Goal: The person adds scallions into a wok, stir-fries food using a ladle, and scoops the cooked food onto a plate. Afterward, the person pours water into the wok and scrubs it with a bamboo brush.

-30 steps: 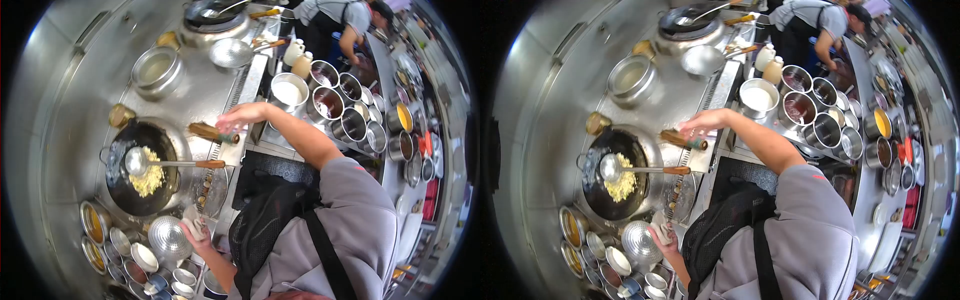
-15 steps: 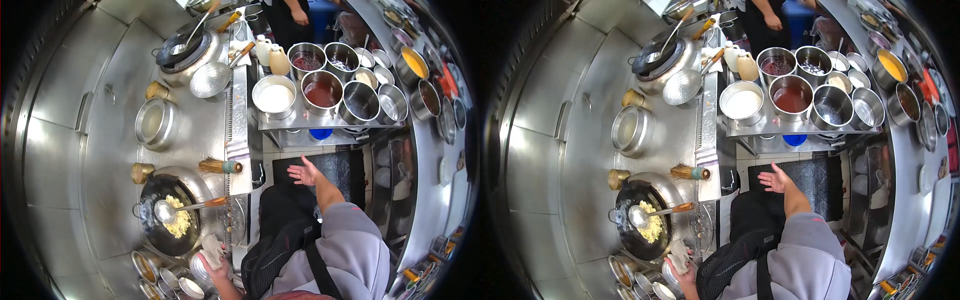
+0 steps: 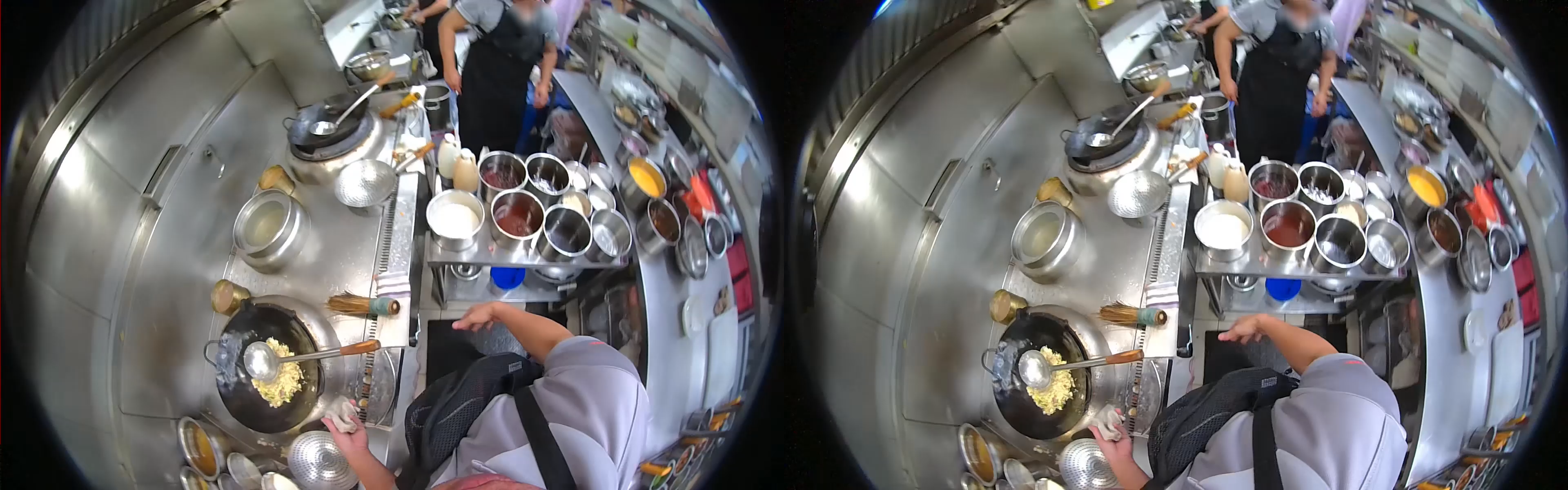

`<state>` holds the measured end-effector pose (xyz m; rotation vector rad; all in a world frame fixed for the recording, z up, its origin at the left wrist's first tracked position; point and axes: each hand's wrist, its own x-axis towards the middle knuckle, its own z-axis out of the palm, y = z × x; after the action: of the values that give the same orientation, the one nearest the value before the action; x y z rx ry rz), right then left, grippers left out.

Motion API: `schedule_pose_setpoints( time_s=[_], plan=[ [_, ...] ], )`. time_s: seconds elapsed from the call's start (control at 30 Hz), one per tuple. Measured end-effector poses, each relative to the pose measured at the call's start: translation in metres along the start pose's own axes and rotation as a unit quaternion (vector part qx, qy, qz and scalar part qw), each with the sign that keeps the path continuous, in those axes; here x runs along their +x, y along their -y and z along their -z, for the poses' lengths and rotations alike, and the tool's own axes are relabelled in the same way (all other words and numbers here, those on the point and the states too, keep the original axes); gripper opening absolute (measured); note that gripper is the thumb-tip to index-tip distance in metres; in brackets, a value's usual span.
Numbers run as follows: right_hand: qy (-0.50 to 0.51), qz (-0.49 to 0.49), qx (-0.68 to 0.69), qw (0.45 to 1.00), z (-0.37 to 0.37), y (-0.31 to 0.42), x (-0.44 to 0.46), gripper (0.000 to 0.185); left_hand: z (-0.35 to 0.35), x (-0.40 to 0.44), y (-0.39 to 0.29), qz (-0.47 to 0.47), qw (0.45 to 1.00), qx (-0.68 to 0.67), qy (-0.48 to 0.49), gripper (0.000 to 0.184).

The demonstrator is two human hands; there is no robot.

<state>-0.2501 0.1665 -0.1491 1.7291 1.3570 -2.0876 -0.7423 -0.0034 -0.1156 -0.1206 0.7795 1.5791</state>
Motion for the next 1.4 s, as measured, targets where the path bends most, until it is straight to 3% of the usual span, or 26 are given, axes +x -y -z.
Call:
schedule_pose_setpoints(
  time_s=[0.03, 0.07, 0.13, 0.23, 0.3, 0.43, 0.53, 0.57, 0.6, 0.63, 0.7, 0.77, 0.87, 0.93, 0.97, 1.03, 1.13, 1.17, 1.23, 1.33, 1.4],
  plan=[
    [-0.013, 0.103, -0.171, 0.980, 0.015, 0.026, 0.007, 0.080, -0.002, 0.004, 0.002, -0.008, 1.000, -0.026, 0.001, 0.070],
    [-0.022, 0.202, -0.334, 0.920, 0.032, 0.055, 0.013, 0.070, 0.008, 0.014, 0.002, 0.010, 0.996, -0.088, 0.009, 0.073],
    [-0.113, 0.196, -0.365, 0.903, 0.026, 0.145, -0.029, 0.060, -0.014, 0.023, 0.006, 0.016, 0.990, -0.140, 0.001, 0.074],
    [-0.235, 0.473, -0.331, 0.782, -0.003, 0.232, -0.036, 0.051, -0.053, 0.046, 0.013, -0.048, 0.987, -0.154, -0.006, 0.069],
    [-0.213, 0.506, -0.356, 0.756, -0.036, 0.283, -0.051, 0.056, -0.065, 0.068, 0.012, -0.061, 0.983, -0.172, -0.022, 0.065],
    [-0.159, 0.479, -0.487, 0.713, -0.072, 0.311, -0.002, 0.063, -0.066, 0.079, 0.024, -0.144, 0.985, -0.065, -0.074, 0.064],
    [0.023, 0.403, -0.577, 0.710, -0.082, 0.328, 0.051, 0.072, -0.063, 0.069, 0.018, -0.174, 0.961, -0.049, -0.208, 0.050],
    [0.063, 0.429, -0.497, 0.752, -0.082, 0.321, 0.068, 0.076, -0.051, 0.073, 0.016, -0.236, 0.963, 0.013, -0.132, 0.043],
    [0.102, 0.453, -0.467, 0.753, -0.082, 0.316, 0.087, 0.079, -0.035, 0.076, 0.016, -0.233, 0.963, -0.003, -0.137, 0.038],
    [0.184, 0.364, -0.458, 0.790, -0.083, 0.329, 0.079, 0.077, -0.047, 0.074, 0.009, -0.218, 0.965, 0.041, -0.142, 0.033],
    [0.330, 0.204, -0.275, 0.880, -0.089, 0.333, 0.089, 0.074, -0.055, 0.083, 0.003, -0.184, 0.967, 0.034, -0.172, 0.032],
    [0.367, 0.123, -0.223, 0.895, -0.101, 0.352, 0.083, 0.075, -0.073, 0.089, 0.003, -0.194, 0.962, 0.007, -0.190, 0.027],
    [0.396, 0.096, -0.239, 0.881, -0.121, 0.356, 0.092, 0.064, -0.072, 0.100, 0.006, -0.216, 0.952, -0.018, -0.218, 0.024],
    [0.436, -0.037, -0.030, 0.898, -0.138, 0.362, 0.096, 0.042, -0.069, 0.101, 0.000, -0.217, 0.948, -0.028, -0.232, 0.025],
    [0.442, -0.042, -0.044, 0.895, -0.141, 0.368, 0.097, 0.042, -0.069, 0.101, -0.004, -0.189, 0.956, -0.039, -0.222, 0.025],
    [0.408, 0.006, 0.030, 0.913, -0.144, 0.387, 0.099, 0.040, -0.069, 0.100, -0.007, -0.167, 0.962, -0.054, -0.210, 0.026],
    [0.285, 0.159, -0.163, 0.931, -0.121, 0.435, 0.061, 0.038, -0.067, 0.099, -0.004, -0.178, 0.964, -0.050, -0.194, 0.031],
    [0.261, 0.250, -0.243, 0.900, -0.112, 0.434, 0.067, 0.045, -0.065, 0.101, -0.003, -0.198, 0.958, -0.052, -0.200, 0.030],
    [0.111, 0.409, -0.397, 0.814, -0.101, 0.441, 0.064, 0.054, -0.066, 0.100, 0.000, -0.208, 0.958, -0.048, -0.193, 0.030],
    [0.053, 0.476, -0.411, 0.775, -0.111, 0.456, 0.084, 0.053, -0.050, 0.109, 0.006, -0.201, 0.961, -0.056, -0.179, 0.029],
    [0.032, 0.436, -0.420, 0.796, -0.139, 0.465, 0.078, 0.053, -0.049, 0.106, 0.005, -0.190, 0.964, -0.054, -0.176, 0.029]
  ],
)
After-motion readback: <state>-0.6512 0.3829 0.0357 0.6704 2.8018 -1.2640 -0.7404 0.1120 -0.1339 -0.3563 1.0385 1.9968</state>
